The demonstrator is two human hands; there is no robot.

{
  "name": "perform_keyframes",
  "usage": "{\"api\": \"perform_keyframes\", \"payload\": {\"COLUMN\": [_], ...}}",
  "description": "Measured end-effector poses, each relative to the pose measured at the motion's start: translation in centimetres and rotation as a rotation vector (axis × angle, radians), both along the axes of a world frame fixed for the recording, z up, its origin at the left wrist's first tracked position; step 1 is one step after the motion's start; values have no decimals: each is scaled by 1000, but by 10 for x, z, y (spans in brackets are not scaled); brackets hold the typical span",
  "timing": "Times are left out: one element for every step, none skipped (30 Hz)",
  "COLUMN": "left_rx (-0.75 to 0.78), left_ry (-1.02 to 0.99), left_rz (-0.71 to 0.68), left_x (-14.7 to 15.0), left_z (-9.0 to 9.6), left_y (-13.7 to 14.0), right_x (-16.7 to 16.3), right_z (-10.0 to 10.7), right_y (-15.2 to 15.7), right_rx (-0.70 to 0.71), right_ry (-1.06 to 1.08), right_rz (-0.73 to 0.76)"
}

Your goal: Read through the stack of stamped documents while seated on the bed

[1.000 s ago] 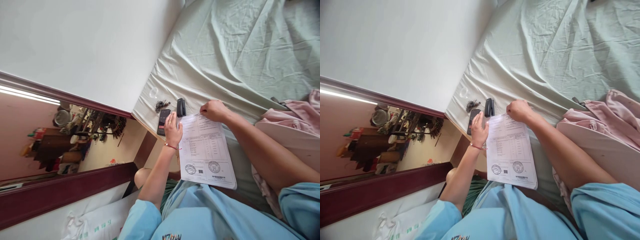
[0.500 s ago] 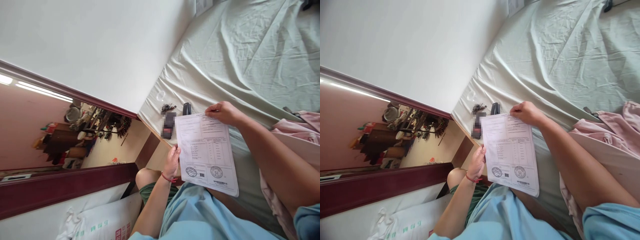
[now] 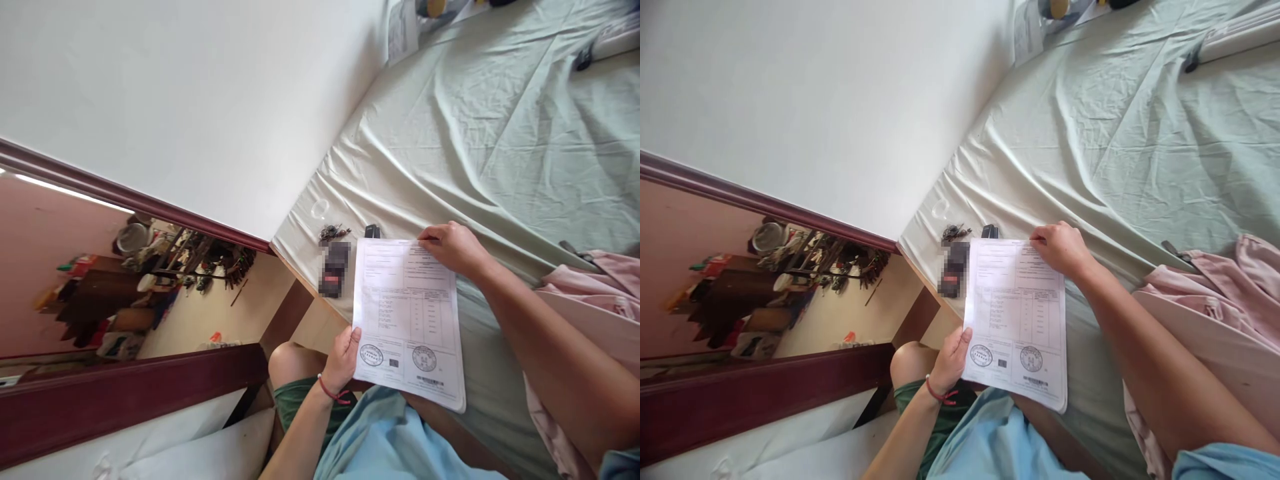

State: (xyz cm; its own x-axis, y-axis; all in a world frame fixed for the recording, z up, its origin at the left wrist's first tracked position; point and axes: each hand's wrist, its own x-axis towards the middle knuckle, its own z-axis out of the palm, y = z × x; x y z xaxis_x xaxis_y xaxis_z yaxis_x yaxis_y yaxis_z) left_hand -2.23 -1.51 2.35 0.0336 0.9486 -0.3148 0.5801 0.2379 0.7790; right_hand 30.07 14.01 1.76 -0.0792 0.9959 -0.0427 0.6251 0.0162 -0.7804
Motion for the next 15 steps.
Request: {"api": "perform_keyframes", "payload": {"left_rx": [2, 1, 0, -1, 2, 8, 17, 31, 48, 69, 93, 120, 150, 179, 208], "left_ry": [3, 5, 4, 6, 11, 20, 31, 46, 63, 82, 102, 123, 143, 162, 182], "left_rz": [-5, -8, -8, -7, -6, -4, -4, -6, -9, -14, -21, -31, -42, -50, -58], "left_x": [1, 2, 3, 4, 4, 5, 5, 5, 6, 6, 7, 7, 7, 7, 7], "left_z": [0, 0, 0, -1, -2, -3, -4, -6, -7, -9, -11, -13, -15, -16, -17], "left_y": [1, 2, 3, 3, 4, 4, 4, 4, 5, 5, 6, 6, 7, 7, 8], "right_x": [0, 0, 1, 1, 1, 2, 2, 2, 2, 2, 1, 1, 0, 0, -1], "right_z": [-1, -2, -4, -6, -7, -9, -10, -12, -13, -14, -15, -17, -18, -18, -18], "right_y": [0, 0, 1, 1, 1, 1, 1, 1, 0, 0, 0, -1, -1, -2, -2], "right_rx": [47, 97, 143, 181, 212, 236, 254, 268, 283, 301, 322, 350, 376, 402, 428], "right_ry": [-44, -71, -84, -88, -86, -84, -83, -81, -78, -74, -69, -65, -60, -54, -46], "right_rz": [-6, -11, -17, -22, -28, -34, -43, -54, -66, -79, -92, -101, -110, -113, -113]}}
